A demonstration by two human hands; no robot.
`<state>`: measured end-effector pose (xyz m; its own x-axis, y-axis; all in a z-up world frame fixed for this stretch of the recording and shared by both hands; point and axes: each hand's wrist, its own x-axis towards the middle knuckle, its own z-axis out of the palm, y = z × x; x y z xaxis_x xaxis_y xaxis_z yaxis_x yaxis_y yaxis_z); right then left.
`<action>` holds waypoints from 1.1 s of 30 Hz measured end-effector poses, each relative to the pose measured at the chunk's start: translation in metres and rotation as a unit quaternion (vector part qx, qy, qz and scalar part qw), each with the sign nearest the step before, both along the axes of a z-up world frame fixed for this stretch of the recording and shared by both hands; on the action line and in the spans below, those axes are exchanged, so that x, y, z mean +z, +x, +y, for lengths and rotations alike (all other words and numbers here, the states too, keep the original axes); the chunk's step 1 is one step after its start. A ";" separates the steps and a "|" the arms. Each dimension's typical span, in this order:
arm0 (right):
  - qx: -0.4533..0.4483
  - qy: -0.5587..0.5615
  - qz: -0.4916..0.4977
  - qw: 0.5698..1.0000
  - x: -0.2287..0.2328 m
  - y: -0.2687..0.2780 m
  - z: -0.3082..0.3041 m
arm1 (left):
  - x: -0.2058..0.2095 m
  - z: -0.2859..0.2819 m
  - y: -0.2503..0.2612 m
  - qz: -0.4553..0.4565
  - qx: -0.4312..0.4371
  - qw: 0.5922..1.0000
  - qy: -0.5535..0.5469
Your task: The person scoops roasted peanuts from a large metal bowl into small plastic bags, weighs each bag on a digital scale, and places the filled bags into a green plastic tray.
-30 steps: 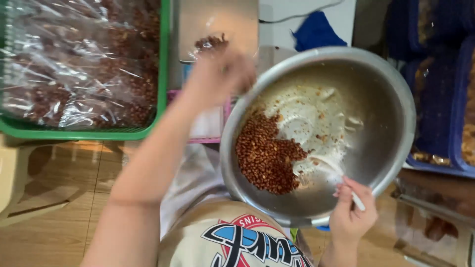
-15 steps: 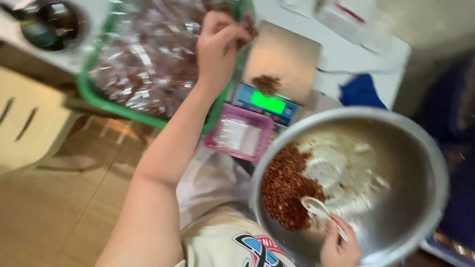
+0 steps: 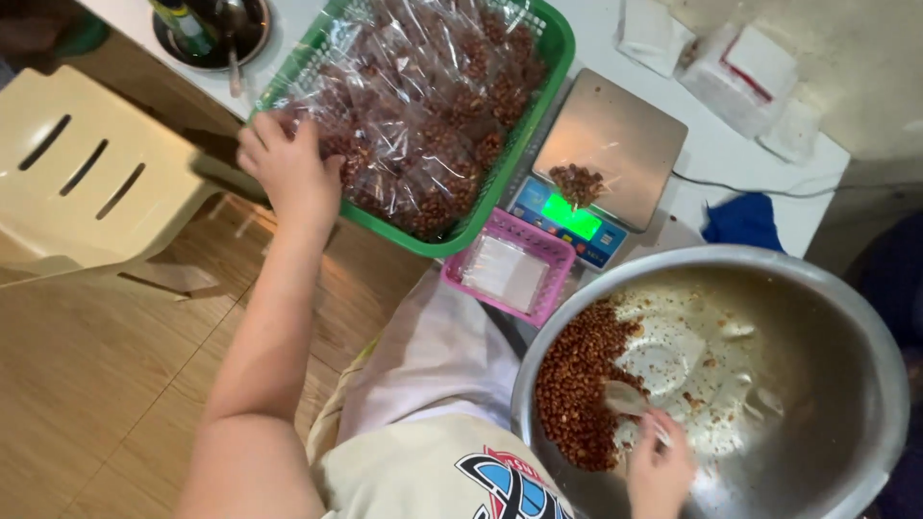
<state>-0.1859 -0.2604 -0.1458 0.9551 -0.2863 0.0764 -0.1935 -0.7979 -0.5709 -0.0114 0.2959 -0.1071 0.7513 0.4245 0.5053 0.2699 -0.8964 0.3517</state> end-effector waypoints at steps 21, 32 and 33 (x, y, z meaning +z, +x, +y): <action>-0.148 -0.071 0.130 0.978 -0.049 -0.050 -0.048 | -0.068 -0.211 0.019 0.081 -0.403 0.897 0.161; -0.260 0.414 0.048 0.871 -0.014 -0.023 0.017 | 0.066 -0.209 -0.009 0.008 -0.390 0.829 -0.401; -0.257 0.415 0.027 0.873 -0.010 -0.025 0.012 | 0.074 -0.224 -0.018 0.085 -0.416 0.771 -0.475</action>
<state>-0.2113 -0.2484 -0.1555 0.6806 -0.6130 -0.4013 -0.4481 0.0850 -0.8899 -0.0298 0.0715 -0.0329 0.9843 -0.1220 0.1278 -0.1449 -0.1436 0.9790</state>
